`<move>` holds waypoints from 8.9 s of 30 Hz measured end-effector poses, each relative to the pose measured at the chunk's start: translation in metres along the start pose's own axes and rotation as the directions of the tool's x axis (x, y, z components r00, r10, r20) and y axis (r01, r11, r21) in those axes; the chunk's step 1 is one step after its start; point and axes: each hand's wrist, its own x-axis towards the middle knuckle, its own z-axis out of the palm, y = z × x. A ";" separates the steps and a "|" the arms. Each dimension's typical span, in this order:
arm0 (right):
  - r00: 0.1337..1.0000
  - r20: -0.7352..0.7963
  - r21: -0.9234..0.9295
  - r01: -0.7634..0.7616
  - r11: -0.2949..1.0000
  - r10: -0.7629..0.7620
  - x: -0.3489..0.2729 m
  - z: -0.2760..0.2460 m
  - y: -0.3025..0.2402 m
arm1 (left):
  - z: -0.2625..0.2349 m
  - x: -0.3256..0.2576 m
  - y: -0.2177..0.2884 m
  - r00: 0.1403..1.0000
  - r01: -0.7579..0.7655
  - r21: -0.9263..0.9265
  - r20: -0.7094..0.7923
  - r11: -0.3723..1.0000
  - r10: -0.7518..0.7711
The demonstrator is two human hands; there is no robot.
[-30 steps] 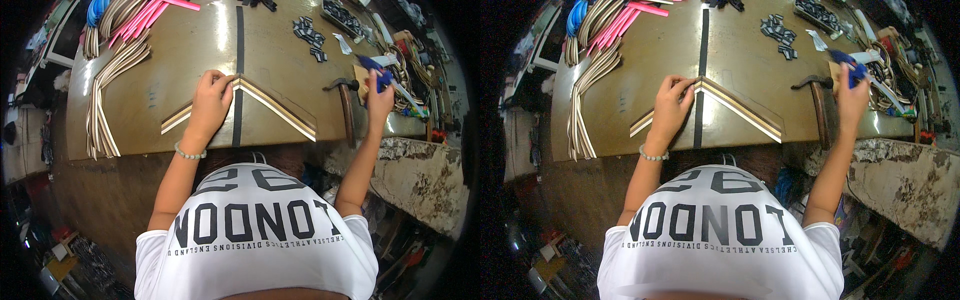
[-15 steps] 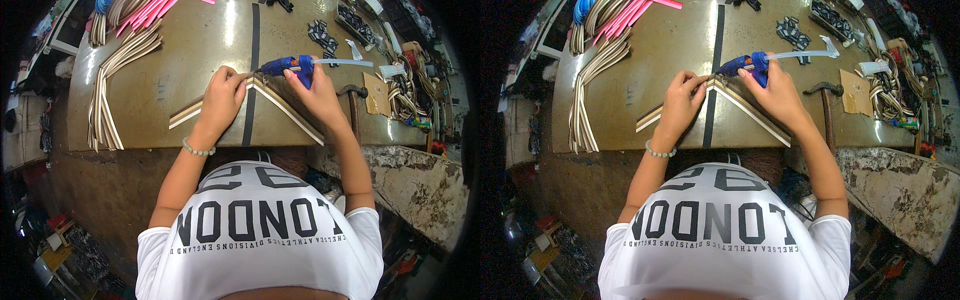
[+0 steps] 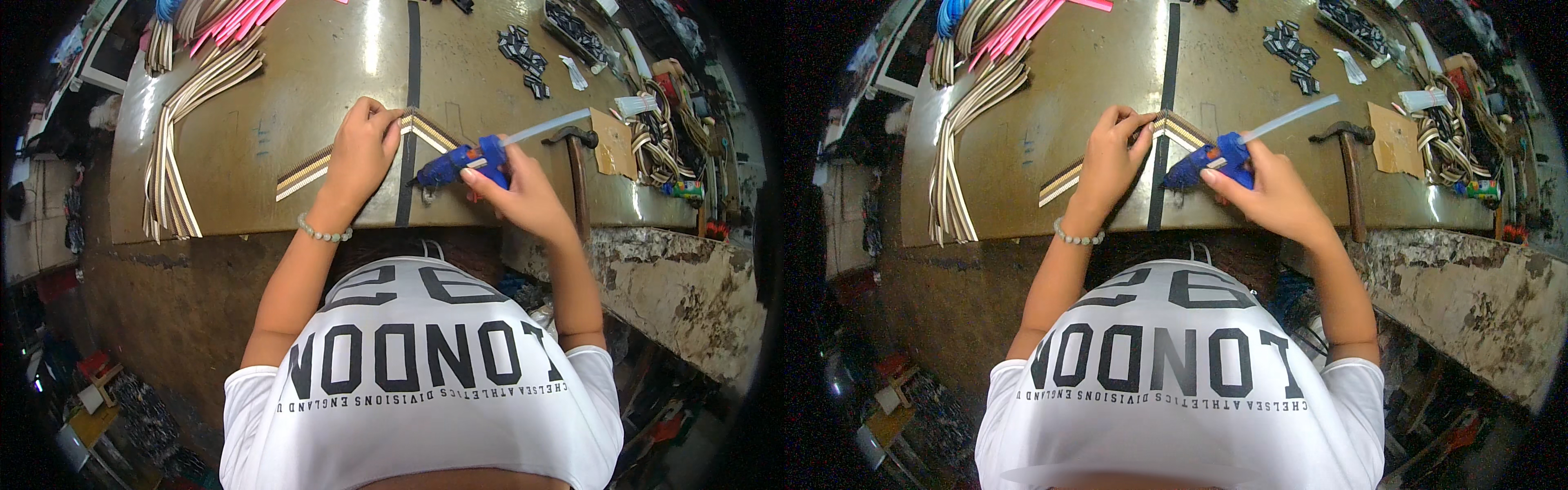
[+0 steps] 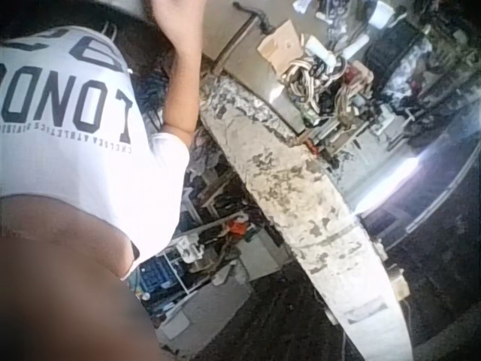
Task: The person assembles a strap by applying hot glue to a black strip and attaching beige ribbed pieces and small white rectangular pieces. They repeatedly pick up the glue gun, apply glue, and press components onto the strip, then place the assembled piece aside.
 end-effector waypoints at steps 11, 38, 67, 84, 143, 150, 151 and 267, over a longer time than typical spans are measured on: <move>0.288 -0.942 -0.124 -0.780 0.613 0.175 -0.056 -0.157 0.168 | -0.003 -0.012 0.007 1.000 0.011 0.021 0.023 1.000 -0.012; 0.942 -0.262 -0.411 0.090 0.907 -0.212 0.113 -0.133 0.106 | -0.009 -0.010 0.007 0.992 0.114 -0.061 0.057 0.992 -0.110; 0.941 -0.212 0.134 0.294 0.947 -0.262 0.019 0.051 0.021 | -0.012 -0.038 0.020 0.993 0.110 -0.101 0.051 0.989 -0.105; 0.792 -0.540 -0.022 0.323 0.946 -0.283 0.048 0.093 0.020 | -0.045 -0.058 0.026 0.995 -0.036 -0.093 0.085 0.995 0.044; 0.917 -0.171 -0.164 0.334 0.928 -0.360 0.057 0.054 0.026 | -0.013 -0.025 0.023 0.959 0.256 -0.086 0.146 0.963 -0.242; 0.982 -0.005 0.254 0.183 0.950 -0.188 0.102 0.027 0.014 | -0.012 -0.025 0.021 0.959 0.255 -0.085 0.149 0.963 -0.240; 0.978 0.027 0.248 0.193 0.949 -0.205 0.112 0.021 0.011 | -0.013 -0.024 0.021 0.956 0.263 -0.081 0.157 0.962 -0.248; 0.676 -0.270 -0.482 0.522 0.704 -0.686 0.055 0.064 0.036 | 0.012 -0.019 0.022 0.995 0.105 -0.059 0.009 0.993 -0.104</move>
